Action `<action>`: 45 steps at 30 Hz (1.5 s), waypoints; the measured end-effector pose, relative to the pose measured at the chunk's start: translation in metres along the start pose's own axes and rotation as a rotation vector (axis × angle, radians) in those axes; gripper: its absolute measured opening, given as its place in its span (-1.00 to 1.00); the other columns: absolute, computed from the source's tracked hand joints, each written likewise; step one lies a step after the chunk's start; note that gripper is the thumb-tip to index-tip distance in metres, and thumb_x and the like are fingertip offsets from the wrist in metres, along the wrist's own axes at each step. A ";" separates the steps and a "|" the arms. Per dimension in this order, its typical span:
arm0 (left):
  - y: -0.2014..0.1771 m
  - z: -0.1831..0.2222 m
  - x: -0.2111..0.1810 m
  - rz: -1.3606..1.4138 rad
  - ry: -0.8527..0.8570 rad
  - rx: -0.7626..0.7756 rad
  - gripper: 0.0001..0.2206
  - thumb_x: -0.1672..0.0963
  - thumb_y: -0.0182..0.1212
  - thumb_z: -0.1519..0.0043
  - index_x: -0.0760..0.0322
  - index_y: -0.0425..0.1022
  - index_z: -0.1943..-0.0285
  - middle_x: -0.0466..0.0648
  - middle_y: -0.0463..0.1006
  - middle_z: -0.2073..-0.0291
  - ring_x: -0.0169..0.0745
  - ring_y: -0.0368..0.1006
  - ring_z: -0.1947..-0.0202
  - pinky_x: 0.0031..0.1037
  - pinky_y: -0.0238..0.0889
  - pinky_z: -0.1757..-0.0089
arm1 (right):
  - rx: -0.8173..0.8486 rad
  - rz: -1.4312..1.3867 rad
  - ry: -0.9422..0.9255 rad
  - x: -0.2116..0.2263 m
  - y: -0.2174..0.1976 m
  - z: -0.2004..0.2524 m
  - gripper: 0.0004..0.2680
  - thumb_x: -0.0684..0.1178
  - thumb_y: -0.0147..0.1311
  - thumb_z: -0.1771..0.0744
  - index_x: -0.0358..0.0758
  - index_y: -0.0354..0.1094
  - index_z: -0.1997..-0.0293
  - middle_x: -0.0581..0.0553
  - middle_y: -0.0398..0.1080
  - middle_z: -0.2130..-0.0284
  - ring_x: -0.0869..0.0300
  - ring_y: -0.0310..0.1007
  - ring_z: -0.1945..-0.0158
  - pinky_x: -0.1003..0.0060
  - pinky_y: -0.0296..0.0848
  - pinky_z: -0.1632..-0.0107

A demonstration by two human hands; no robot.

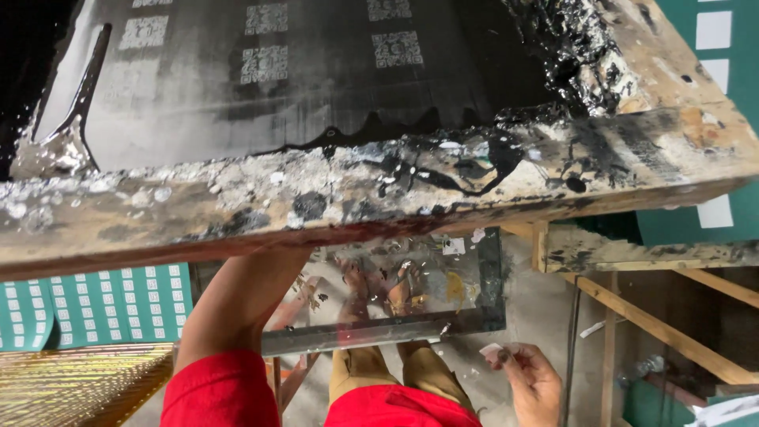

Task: Cutting out small printed labels from a sheet using a pair of scissors.

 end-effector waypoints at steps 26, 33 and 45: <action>0.036 0.354 -0.031 0.811 0.118 -1.123 -0.81 0.22 0.29 -0.33 0.45 0.55 -0.09 -0.04 0.65 0.17 -0.40 0.55 0.17 -0.54 0.45 0.11 | 0.891 0.223 0.295 0.117 0.316 -0.009 -0.88 -0.25 0.04 -0.38 -0.44 0.43 0.02 -0.19 0.54 0.19 0.16 0.55 0.17 0.28 0.53 0.10; -0.037 0.375 -0.040 0.902 0.215 -1.089 -0.80 0.21 0.25 -0.39 0.45 0.50 -0.14 -0.04 0.63 0.11 -0.39 0.57 0.10 -0.53 0.47 0.03 | 0.919 0.477 -0.106 0.124 0.402 0.017 -0.88 -0.28 0.07 -0.44 -0.57 0.43 -0.06 -0.27 0.49 0.18 0.14 0.48 0.16 0.29 0.47 0.03; -0.116 0.378 -0.048 0.910 0.250 -0.977 -0.84 0.23 0.26 -0.39 0.43 0.48 -0.10 -0.05 0.61 0.15 -0.39 0.55 0.16 -0.54 0.46 0.09 | 0.934 0.275 0.183 0.133 0.477 0.001 -0.86 -0.26 0.08 -0.40 -0.55 0.42 -0.03 -0.28 0.52 0.20 0.09 0.54 0.20 0.24 0.53 0.07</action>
Point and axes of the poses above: each hand's wrist, its own z-axis away from the middle knuckle, its own y-axis out of the palm, x = y × z, the point moved 1 cm from there along -z, towards the middle knuckle
